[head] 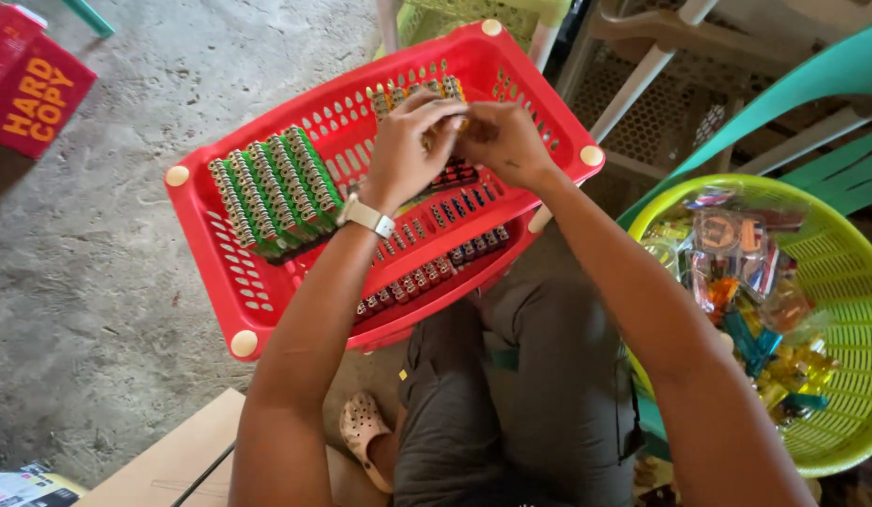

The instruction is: Sorting various small retail items like lighters and candies from a basket into a crate for organization.

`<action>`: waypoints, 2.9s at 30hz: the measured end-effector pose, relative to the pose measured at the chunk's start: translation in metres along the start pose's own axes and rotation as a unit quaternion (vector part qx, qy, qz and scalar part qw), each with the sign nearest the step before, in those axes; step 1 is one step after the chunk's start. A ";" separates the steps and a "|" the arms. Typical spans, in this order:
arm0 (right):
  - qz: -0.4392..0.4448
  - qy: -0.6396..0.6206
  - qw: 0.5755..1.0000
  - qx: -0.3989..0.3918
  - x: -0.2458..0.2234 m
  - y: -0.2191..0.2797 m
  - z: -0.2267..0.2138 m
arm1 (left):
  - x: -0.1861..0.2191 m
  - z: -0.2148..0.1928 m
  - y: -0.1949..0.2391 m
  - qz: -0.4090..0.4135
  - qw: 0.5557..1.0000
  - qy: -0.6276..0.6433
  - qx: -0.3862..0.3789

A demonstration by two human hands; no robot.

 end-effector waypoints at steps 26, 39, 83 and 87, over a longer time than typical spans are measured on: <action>-0.027 0.199 0.979 0.031 0.008 -0.005 0.006 | -0.023 0.015 0.018 -0.023 0.995 -0.070 -0.061; -0.069 0.228 0.971 0.035 0.002 -0.002 0.007 | -0.029 0.021 0.021 -0.038 0.993 -0.104 -0.033; -0.152 0.229 0.947 0.168 -0.067 0.117 -0.051 | 0.081 0.015 0.001 0.143 0.966 -0.194 -0.095; -0.202 0.303 0.904 0.223 -0.086 0.192 -0.112 | 0.158 0.053 -0.009 0.221 0.949 -0.169 -0.146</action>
Point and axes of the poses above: each hand's wrist, its own y-axis away from the middle knuckle, its own z-axis out of the palm, x = y × z, the point moved 5 cm from there along -y, towards the middle knuckle, and after that the axes turned 11 degrees about -y, right-handed, at the moved point
